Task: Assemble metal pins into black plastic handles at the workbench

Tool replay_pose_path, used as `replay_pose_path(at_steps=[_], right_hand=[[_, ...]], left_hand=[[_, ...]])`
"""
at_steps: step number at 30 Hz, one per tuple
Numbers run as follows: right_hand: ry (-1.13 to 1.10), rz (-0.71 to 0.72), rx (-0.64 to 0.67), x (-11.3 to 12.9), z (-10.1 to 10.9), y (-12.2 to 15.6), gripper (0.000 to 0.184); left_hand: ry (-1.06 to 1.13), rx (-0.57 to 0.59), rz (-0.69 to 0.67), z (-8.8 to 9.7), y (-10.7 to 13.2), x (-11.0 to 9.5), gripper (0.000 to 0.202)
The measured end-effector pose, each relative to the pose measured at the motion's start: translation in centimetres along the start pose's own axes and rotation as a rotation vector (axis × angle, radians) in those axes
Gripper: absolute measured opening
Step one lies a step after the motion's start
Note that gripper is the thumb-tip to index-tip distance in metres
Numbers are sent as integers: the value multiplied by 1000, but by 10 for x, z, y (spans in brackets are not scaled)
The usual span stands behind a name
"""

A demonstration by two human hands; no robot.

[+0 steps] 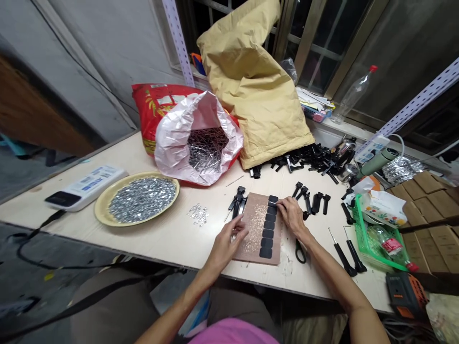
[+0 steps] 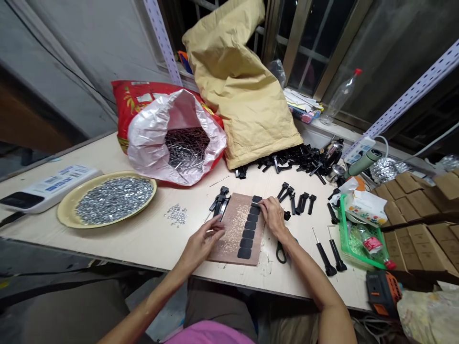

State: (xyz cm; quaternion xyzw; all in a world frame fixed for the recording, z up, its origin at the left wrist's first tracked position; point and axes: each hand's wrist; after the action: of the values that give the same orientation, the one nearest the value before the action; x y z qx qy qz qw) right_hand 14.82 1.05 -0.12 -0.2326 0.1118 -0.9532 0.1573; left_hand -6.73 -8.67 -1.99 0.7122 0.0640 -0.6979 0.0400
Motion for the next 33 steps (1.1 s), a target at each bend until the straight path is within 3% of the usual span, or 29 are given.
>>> replay_pose_path(at_steps=[4,7,9,11,16,18,22,27,33], right_hand=[[53,81,18,-21,-5,-8,22],[-7,295,78,-18,-7,21,28],[-45,491,181,-13,-4,43,27],[-50,591,262,-11,3,51,26],[-9,280,152,-21,12,17,30],[-32,322,217,-21,7,17,31],[-93,566,411,-17,-2,31,35],[-127,275,261,-23,4,2,36],[-155,493,359,-11,-5,25,38]], left_hand=[[-169,87,-176,-20,7,11,30],[-245,84,-233,-28,6,22,32],[-318,67,-271,-29,4,30,35],[-415,50,-328,-29,4,38,37],[-605,44,-477,-28,5,48,39],[-635,45,-503,-28,5,49,39],[-654,44,-513,-28,5,49,38],[-656,47,-514,-27,5,48,39],[-674,57,-539,-26,3,50,39]])
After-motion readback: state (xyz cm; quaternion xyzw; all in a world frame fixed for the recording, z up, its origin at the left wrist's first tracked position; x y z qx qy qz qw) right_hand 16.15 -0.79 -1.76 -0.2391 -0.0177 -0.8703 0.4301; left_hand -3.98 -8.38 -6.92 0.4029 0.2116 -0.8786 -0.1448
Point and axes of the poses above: each hand's wrist, its own y-axis away from the middle knuckle, its own z-axis out of the back of the hand, x = y × z, and after that the axes turned 7 degrees about -z, right-handed
